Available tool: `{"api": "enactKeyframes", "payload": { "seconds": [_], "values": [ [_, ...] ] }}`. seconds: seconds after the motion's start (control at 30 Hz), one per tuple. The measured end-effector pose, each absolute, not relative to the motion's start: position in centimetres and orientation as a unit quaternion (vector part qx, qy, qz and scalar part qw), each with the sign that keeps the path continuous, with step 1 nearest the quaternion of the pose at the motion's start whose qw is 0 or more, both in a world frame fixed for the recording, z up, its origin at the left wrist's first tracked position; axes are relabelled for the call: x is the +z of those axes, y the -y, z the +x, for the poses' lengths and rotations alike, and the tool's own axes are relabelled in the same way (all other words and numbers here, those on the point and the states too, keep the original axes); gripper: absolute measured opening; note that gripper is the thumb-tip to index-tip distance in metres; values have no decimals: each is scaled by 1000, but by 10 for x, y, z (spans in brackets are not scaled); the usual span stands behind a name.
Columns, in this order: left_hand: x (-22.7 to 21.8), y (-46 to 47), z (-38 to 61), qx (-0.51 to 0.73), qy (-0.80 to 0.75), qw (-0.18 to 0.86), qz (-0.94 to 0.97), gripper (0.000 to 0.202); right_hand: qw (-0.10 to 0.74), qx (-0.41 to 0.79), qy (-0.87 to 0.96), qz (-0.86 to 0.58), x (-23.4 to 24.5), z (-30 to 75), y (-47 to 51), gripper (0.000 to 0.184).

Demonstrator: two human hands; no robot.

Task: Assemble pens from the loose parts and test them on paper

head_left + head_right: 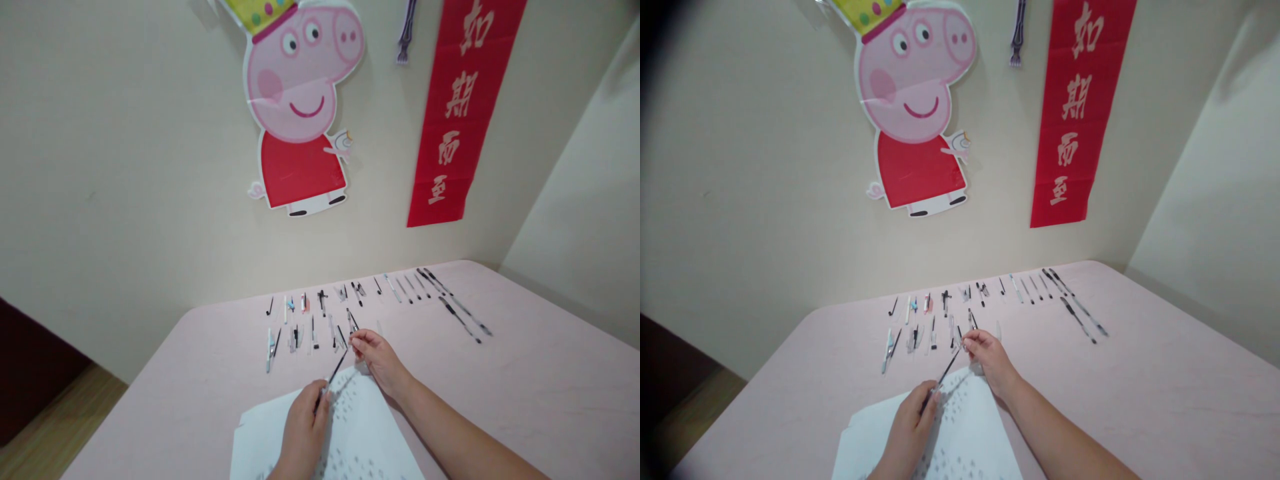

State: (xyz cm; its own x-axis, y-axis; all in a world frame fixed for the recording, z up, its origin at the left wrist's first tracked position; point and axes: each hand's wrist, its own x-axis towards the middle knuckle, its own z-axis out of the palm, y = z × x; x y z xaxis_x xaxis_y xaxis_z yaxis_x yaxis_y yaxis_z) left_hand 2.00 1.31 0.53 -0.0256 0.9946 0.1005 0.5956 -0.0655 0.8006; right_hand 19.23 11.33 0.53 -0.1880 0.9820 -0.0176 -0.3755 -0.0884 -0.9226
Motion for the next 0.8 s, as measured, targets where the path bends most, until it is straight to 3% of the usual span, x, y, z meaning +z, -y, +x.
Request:
{"api": "enactKeyframes", "payload": {
  "seconds": [0.57,0.8],
  "values": [
    [6,-13,20,355,-623,281,638,27,485,620,494,-369,16,191,-107,28],
    [6,-14,19,350,-621,292,637,28,489,538,553,-407,11,200,-114,28]
  ]
}}
